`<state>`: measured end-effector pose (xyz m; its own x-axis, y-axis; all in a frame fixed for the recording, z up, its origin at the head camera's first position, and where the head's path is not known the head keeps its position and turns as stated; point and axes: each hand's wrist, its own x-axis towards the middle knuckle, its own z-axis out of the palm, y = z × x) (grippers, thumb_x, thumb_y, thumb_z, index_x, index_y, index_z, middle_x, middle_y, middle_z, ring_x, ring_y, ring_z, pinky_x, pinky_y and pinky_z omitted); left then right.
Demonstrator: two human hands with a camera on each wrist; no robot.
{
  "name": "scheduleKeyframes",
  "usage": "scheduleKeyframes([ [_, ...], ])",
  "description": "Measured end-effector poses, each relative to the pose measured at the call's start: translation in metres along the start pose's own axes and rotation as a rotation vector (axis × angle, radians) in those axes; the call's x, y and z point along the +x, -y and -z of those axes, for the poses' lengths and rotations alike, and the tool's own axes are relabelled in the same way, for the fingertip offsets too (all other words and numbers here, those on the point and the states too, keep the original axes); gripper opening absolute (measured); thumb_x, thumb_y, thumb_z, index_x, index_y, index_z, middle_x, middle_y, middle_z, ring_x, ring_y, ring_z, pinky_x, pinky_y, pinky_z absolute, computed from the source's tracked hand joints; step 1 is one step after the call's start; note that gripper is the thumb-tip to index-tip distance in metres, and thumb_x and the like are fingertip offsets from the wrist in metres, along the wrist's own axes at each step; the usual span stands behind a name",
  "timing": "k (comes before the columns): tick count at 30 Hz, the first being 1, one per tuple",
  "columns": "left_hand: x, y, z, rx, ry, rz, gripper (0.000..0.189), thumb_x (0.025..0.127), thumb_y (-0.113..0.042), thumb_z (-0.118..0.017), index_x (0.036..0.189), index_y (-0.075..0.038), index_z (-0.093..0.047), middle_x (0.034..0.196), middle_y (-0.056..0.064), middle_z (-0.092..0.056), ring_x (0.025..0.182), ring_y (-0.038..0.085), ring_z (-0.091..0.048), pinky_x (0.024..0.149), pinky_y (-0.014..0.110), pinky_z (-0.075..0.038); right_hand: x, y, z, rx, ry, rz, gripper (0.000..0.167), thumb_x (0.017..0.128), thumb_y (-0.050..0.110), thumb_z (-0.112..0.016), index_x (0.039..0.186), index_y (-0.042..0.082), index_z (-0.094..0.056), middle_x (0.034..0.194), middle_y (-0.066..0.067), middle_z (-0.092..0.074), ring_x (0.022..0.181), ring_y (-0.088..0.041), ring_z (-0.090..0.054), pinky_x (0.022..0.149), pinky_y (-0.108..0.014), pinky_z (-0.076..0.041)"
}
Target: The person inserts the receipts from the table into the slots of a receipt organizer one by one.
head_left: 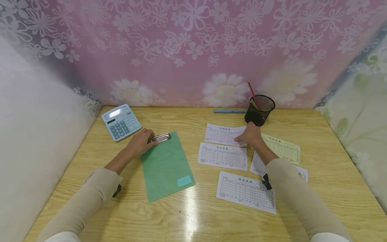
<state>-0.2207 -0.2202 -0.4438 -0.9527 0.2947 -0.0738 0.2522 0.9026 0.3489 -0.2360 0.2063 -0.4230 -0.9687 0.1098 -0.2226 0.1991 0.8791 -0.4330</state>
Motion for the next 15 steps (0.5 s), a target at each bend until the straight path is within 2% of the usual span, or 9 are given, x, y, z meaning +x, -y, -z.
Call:
scheduleKeyframes([
  [5,-0.0003,-0.0019,0.0004,-0.003,0.005,0.005,0.030,0.091,-0.032,-0.064,0.106,-0.006,-0.058,0.100,0.012,-0.054,0.079,0.021,-0.051,0.071,0.038,-0.044,0.0008,-0.0003,-0.0013,0.110,0.017,-0.010,0.065,0.078,0.020,-0.077,0.126,-0.013,-0.046,0.120,-0.030,-0.054,0.108,-0.038,-0.052,0.093,-0.047,-0.046],
  [9,0.0000,-0.0018,0.0010,-0.001,0.010,0.002,0.031,0.091,-0.032,-0.064,0.107,-0.006,-0.058,0.100,0.012,-0.054,0.079,0.021,-0.051,0.071,0.037,-0.044,-0.0037,0.0014,0.0036,0.208,0.073,-0.016,0.047,0.088,0.024,-0.067,0.125,-0.003,-0.055,0.120,-0.024,-0.060,0.102,-0.030,-0.056,0.087,-0.041,-0.047],
  [11,0.0005,-0.0019,0.0013,0.007,0.014,-0.001,0.032,0.091,-0.032,-0.064,0.107,-0.005,-0.058,0.100,0.012,-0.055,0.079,0.021,-0.051,0.071,0.038,-0.044,-0.0057,0.0018,0.0060,0.253,0.105,-0.017,0.043,0.092,0.026,-0.062,0.125,-0.001,-0.056,0.119,-0.023,-0.062,0.097,-0.025,-0.060,0.082,-0.036,-0.049],
  [15,0.0017,-0.0023,0.0013,0.031,0.022,-0.007,0.033,0.091,-0.033,-0.063,0.108,-0.005,-0.057,0.101,0.012,-0.055,0.079,0.022,-0.051,0.072,0.038,-0.044,-0.0067,-0.0001,0.0079,0.359,0.146,-0.031,0.040,0.095,0.025,-0.057,0.126,-0.001,-0.054,0.107,-0.020,-0.066,0.074,-0.014,-0.066,0.067,-0.027,-0.053],
])
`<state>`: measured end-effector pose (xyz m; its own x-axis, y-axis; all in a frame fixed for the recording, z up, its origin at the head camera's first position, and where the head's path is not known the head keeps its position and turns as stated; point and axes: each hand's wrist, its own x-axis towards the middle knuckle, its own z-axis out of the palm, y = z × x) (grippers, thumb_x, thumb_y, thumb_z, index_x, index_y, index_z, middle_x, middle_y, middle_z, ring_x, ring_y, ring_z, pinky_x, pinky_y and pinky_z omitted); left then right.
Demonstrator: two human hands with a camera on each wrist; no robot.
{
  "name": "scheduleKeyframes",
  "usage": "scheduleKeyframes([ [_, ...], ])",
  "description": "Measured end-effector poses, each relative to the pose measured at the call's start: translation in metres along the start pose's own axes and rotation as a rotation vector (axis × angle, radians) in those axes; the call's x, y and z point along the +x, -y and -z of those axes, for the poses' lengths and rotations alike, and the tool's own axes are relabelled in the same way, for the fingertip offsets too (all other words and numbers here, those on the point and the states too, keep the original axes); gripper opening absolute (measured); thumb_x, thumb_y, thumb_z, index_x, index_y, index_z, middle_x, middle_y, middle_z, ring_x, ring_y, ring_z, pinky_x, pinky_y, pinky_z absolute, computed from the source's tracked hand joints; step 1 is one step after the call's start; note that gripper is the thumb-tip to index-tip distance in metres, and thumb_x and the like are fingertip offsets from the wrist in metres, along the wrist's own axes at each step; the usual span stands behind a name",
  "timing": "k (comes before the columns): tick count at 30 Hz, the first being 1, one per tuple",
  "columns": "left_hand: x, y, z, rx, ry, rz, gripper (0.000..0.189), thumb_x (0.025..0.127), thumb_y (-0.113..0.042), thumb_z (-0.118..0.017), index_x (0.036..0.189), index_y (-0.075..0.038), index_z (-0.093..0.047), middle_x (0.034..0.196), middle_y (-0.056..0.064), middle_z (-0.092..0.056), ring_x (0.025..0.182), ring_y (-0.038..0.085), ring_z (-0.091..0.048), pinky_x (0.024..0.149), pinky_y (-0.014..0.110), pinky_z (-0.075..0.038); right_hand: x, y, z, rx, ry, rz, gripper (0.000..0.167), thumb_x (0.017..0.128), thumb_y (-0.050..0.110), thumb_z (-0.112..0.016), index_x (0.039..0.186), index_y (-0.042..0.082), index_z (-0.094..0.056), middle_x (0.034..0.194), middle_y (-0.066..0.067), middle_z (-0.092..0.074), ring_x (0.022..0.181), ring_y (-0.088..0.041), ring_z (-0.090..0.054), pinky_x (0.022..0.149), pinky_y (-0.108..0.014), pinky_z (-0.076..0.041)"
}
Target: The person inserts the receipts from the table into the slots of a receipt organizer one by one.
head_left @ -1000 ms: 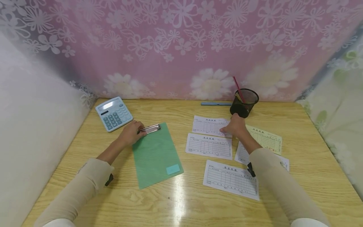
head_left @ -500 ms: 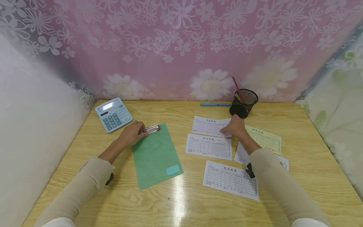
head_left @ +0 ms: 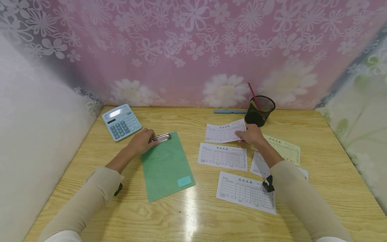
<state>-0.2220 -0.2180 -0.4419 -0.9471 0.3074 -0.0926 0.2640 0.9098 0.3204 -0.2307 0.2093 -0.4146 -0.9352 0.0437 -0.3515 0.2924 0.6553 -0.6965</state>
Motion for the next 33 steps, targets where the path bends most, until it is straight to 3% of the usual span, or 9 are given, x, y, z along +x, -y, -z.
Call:
scheduleKeyframes([
  [4,0.000,-0.001,0.000,0.012,0.007,-0.006,0.033,0.092,-0.033,-0.062,0.108,-0.005,-0.057,0.102,0.013,-0.056,0.081,0.023,-0.053,0.074,0.040,-0.045,0.001,-0.003,0.001,0.085,0.009,-0.012,0.039,0.095,0.022,-0.058,0.125,-0.002,-0.053,0.079,-0.006,-0.066,0.056,-0.007,-0.062,0.057,-0.022,-0.053],
  [8,0.000,-0.002,0.001,0.011,0.012,-0.017,0.032,0.092,-0.032,-0.062,0.107,-0.004,-0.056,0.102,0.014,-0.056,0.080,0.024,-0.053,0.073,0.041,-0.046,0.003,-0.005,0.002,0.170,0.044,-0.028,0.037,0.095,0.018,-0.058,0.124,-0.004,-0.052,0.065,0.001,-0.066,0.057,-0.007,-0.064,0.057,-0.021,-0.053],
  [16,0.000,-0.001,0.001,0.039,0.008,-0.015,0.033,0.092,-0.035,-0.062,0.107,-0.006,-0.057,0.100,0.011,-0.057,0.078,0.020,-0.051,0.071,0.037,-0.045,-0.004,-0.002,0.004,0.272,0.073,-0.020,0.038,0.096,0.022,-0.057,0.125,-0.001,-0.053,0.085,-0.004,-0.072,0.081,-0.014,-0.072,0.077,-0.027,-0.056],
  [22,0.000,-0.006,0.002,0.033,0.027,-0.028,0.033,0.092,-0.035,-0.062,0.106,-0.006,-0.056,0.098,0.010,-0.057,0.077,0.020,-0.051,0.070,0.037,-0.044,-0.014,0.007,0.008,0.323,0.097,0.058,0.039,0.096,0.024,-0.056,0.124,-0.003,-0.053,0.106,-0.014,-0.070,0.096,-0.022,-0.070,0.088,-0.037,-0.052],
  [27,0.000,-0.010,0.001,0.030,0.030,-0.029,0.033,0.091,-0.035,-0.063,0.105,-0.006,-0.056,0.099,0.011,-0.057,0.078,0.020,-0.051,0.070,0.036,-0.044,-0.023,0.023,0.005,0.356,0.139,0.093,0.038,0.097,0.021,-0.055,0.125,-0.005,-0.052,0.102,-0.014,-0.071,0.091,-0.018,-0.071,0.090,-0.039,-0.051],
  [33,0.001,-0.013,0.002,0.034,0.041,-0.035,0.034,0.090,-0.036,-0.064,0.102,-0.006,-0.058,0.095,0.009,-0.058,0.076,0.019,-0.050,0.068,0.034,-0.043,-0.031,0.040,-0.016,0.339,0.207,0.095,0.032,0.096,0.021,-0.056,0.116,-0.005,-0.058,0.097,-0.013,-0.073,0.090,-0.021,-0.072,0.086,-0.038,-0.053],
])
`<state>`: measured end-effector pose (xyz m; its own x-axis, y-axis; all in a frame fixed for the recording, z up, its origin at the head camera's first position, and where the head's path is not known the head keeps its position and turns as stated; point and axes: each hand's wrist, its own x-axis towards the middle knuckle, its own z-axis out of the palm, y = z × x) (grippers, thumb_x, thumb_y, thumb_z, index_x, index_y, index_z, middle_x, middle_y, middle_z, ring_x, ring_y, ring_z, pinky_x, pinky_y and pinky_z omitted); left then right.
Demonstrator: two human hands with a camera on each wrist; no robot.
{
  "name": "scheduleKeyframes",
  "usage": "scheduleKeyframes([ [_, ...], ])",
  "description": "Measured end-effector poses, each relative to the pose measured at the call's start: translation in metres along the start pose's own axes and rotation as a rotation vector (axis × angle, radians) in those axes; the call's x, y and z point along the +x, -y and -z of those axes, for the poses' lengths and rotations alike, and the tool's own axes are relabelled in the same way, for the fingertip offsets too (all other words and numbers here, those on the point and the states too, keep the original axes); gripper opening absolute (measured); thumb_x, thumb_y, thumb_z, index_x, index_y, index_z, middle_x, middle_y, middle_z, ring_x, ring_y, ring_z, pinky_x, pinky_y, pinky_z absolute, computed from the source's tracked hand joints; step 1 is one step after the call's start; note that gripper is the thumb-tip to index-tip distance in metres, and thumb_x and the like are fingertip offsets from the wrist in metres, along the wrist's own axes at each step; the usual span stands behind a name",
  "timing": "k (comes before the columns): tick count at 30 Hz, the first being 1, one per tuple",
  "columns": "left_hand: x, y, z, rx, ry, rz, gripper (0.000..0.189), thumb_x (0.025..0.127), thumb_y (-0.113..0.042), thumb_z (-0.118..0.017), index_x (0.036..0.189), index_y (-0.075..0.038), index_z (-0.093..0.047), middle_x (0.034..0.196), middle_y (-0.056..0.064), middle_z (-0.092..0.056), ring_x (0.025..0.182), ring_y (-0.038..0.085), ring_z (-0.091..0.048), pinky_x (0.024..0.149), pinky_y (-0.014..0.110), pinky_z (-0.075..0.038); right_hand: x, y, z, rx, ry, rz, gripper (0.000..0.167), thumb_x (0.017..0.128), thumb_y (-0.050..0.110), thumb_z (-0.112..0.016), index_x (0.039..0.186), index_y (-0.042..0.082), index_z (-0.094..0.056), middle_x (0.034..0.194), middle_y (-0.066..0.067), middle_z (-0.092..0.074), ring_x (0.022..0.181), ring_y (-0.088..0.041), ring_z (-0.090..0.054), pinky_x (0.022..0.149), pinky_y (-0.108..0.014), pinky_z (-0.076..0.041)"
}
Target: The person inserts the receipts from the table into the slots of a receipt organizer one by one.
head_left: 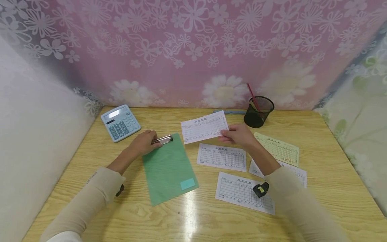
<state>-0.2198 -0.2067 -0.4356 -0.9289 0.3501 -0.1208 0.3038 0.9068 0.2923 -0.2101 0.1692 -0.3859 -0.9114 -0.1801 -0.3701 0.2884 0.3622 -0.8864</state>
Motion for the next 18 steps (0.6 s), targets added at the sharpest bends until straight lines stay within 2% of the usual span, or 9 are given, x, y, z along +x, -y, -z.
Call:
scheduleKeyframes([
  [6,0.000,-0.001,0.000,0.057,0.006,-0.024,0.031,0.091,-0.037,-0.062,0.098,-0.007,-0.056,0.090,0.006,-0.055,0.074,0.018,-0.048,0.067,0.033,-0.041,0.001,0.006,-0.029,-0.008,0.157,0.000,0.025,0.096,0.016,-0.057,0.110,-0.004,-0.062,0.094,-0.012,-0.073,0.094,-0.028,-0.071,0.084,-0.040,-0.054],
  [11,0.002,0.000,-0.002,0.100,-0.007,-0.056,0.028,0.092,-0.035,-0.061,0.093,-0.009,-0.055,0.086,0.004,-0.054,0.070,0.016,-0.047,0.064,0.031,-0.039,0.003,0.006,-0.054,-0.016,0.246,-0.025,0.021,0.094,0.013,-0.059,0.103,-0.005,-0.065,0.088,-0.012,-0.073,0.080,-0.020,-0.072,0.077,-0.036,-0.057],
  [15,0.002,-0.001,-0.002,0.130,-0.020,-0.085,0.026,0.093,-0.035,-0.060,0.089,-0.010,-0.055,0.086,0.003,-0.055,0.068,0.016,-0.048,0.062,0.031,-0.040,0.008,0.000,-0.075,0.026,0.297,-0.077,0.019,0.093,0.010,-0.060,0.101,-0.005,-0.065,0.086,-0.014,-0.073,0.072,-0.016,-0.072,0.070,-0.032,-0.058],
  [18,0.001,-0.002,0.000,0.160,-0.026,-0.105,0.025,0.093,-0.035,-0.060,0.088,-0.011,-0.056,0.086,0.003,-0.056,0.066,0.015,-0.048,0.061,0.031,-0.041,0.013,-0.002,-0.090,0.048,0.305,-0.131,0.015,0.093,0.010,-0.059,0.097,-0.004,-0.064,0.084,-0.014,-0.073,0.068,-0.015,-0.071,0.065,-0.028,-0.058],
])
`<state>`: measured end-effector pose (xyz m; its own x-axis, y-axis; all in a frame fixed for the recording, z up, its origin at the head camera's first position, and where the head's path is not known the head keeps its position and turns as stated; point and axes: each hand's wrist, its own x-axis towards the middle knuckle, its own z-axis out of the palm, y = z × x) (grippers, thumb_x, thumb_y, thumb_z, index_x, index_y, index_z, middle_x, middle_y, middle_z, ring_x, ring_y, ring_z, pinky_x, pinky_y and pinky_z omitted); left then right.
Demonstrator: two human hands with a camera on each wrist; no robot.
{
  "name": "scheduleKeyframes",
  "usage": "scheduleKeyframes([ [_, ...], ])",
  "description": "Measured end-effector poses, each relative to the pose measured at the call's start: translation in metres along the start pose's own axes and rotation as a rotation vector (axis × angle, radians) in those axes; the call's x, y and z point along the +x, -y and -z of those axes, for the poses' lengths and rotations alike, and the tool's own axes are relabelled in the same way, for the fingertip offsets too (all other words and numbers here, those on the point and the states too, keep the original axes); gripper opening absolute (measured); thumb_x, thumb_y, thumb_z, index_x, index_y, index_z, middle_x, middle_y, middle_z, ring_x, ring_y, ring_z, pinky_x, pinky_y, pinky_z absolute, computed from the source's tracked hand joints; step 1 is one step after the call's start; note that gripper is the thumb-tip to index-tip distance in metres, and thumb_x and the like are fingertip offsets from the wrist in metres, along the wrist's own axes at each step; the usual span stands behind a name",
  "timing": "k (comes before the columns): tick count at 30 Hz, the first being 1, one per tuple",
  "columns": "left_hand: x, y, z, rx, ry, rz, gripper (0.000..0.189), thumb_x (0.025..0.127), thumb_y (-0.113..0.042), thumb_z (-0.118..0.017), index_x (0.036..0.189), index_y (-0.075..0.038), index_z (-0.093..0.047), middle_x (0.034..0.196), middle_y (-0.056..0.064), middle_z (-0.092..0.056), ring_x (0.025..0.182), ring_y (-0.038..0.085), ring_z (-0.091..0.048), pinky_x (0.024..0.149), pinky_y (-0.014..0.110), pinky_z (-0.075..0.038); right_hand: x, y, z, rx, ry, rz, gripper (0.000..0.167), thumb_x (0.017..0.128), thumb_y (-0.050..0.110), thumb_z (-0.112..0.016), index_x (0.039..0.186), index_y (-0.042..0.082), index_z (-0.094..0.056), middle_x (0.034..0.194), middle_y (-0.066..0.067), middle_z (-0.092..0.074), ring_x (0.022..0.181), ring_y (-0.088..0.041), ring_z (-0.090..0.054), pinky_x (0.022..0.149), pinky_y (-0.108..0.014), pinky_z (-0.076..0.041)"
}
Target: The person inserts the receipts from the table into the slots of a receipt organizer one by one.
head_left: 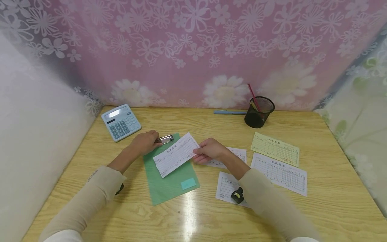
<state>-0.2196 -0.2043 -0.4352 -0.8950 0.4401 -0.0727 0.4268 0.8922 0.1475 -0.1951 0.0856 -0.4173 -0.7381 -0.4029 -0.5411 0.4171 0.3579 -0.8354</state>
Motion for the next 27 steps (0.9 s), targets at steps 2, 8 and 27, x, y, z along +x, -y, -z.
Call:
scheduleKeyframes([
  [2,0.000,-0.001,0.001,0.018,-0.002,-0.011,0.025,0.093,-0.035,-0.060,0.088,-0.011,-0.056,0.085,0.003,-0.056,0.066,0.015,-0.048,0.061,0.032,-0.041,0.005,0.000,-0.008,0.030,0.001,-0.036,0.014,0.093,0.009,-0.059,0.097,-0.004,-0.062,0.082,-0.013,-0.073,0.067,-0.016,-0.071,0.064,-0.028,-0.058],
  [8,-0.001,0.000,0.000,0.056,-0.030,-0.038,0.024,0.092,-0.033,-0.062,0.085,-0.011,-0.057,0.081,0.002,-0.056,0.070,0.016,-0.049,0.062,0.033,-0.042,0.019,0.001,-0.027,0.097,-0.045,-0.094,0.029,0.093,0.005,-0.057,0.117,-0.010,-0.052,0.077,-0.012,-0.072,0.064,-0.015,-0.071,0.065,-0.028,-0.058],
  [27,-0.001,-0.009,-0.003,0.270,-0.004,-0.165,0.025,0.097,-0.022,-0.054,0.102,0.000,-0.066,0.097,0.012,-0.063,0.091,0.025,-0.059,0.081,0.038,-0.052,0.029,0.007,-0.045,0.076,-0.127,-0.104,0.021,0.092,0.005,-0.059,0.107,-0.010,-0.056,0.083,-0.017,-0.073,0.070,-0.021,-0.073,0.066,-0.029,-0.058],
])
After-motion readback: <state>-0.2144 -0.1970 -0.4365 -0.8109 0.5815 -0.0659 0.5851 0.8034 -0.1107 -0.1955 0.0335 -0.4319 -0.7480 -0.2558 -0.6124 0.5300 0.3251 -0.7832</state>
